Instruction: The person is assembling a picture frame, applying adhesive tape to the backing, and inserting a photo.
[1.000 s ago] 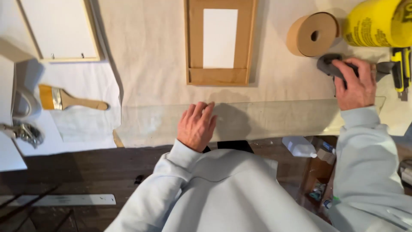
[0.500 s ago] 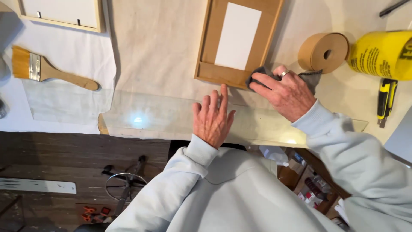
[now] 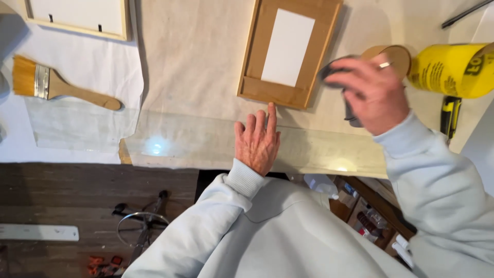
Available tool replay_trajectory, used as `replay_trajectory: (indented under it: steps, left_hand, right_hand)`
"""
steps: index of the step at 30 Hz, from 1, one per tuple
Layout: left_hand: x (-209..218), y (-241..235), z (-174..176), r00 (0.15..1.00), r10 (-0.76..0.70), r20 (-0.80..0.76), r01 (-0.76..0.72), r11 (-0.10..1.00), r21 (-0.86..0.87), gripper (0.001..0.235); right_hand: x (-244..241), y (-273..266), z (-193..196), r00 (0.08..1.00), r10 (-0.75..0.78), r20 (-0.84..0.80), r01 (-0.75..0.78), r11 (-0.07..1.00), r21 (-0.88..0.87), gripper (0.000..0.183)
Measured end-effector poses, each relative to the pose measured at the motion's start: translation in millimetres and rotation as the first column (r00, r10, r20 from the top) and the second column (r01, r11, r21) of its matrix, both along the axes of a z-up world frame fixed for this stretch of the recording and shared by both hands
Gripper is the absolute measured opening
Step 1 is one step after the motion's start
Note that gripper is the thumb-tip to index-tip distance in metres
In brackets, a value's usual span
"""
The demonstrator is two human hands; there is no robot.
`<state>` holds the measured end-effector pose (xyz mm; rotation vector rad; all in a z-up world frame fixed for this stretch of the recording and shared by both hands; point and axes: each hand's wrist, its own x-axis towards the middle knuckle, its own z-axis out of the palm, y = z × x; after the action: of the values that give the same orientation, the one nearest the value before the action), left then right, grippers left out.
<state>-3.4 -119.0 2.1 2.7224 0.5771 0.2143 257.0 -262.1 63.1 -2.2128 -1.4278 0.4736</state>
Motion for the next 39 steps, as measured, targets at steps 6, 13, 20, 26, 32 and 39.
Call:
replay_trajectory:
  steps: [6, 13, 20, 26, 32, 39]
  left_hand:
    - [3.3, 2.5, -0.3, 1.000, -0.001, -0.006, 0.001, 1.000, -0.012, 0.088]
    - [9.7, 5.8, -2.1, 0.998, -0.004, 0.067, 0.003, 1.000, 0.003, 0.065]
    - [7.2, 3.2, -1.7, 0.995, 0.024, 0.094, -0.028, 0.999, 0.037, 0.053]
    - [10.8, 6.4, 5.4, 0.992, 0.040, 0.119, -0.045, 0.998, 0.039, 0.045]
    - [8.8, 5.0, -2.0, 0.993, 0.026, 0.111, -0.030, 0.999, 0.031, 0.058]
    - [10.6, 6.1, 9.6, 0.995, 0.030, 0.098, -0.031, 0.999, 0.017, 0.042]
  right_hand:
    - [-31.6, 2.1, -40.2, 0.769, 0.370, 0.522, -0.269, 0.927, -0.260, 0.026]
    - [3.9, 25.5, -28.8, 0.662, 0.479, 0.577, -0.336, 0.877, -0.342, 0.010]
    - [0.7, 0.4, -57.9, 0.687, 0.487, 0.539, -0.355, 0.872, -0.337, 0.008]
    - [1.1, 7.4, -52.9, 0.671, 0.474, 0.570, -0.340, 0.880, -0.332, 0.009]
    - [-6.3, 6.9, -32.5, 0.788, 0.452, 0.418, -0.368, 0.890, -0.268, 0.041]
    - [-42.5, 12.2, -39.3, 0.842, 0.351, 0.409, -0.284, 0.934, -0.217, 0.016]
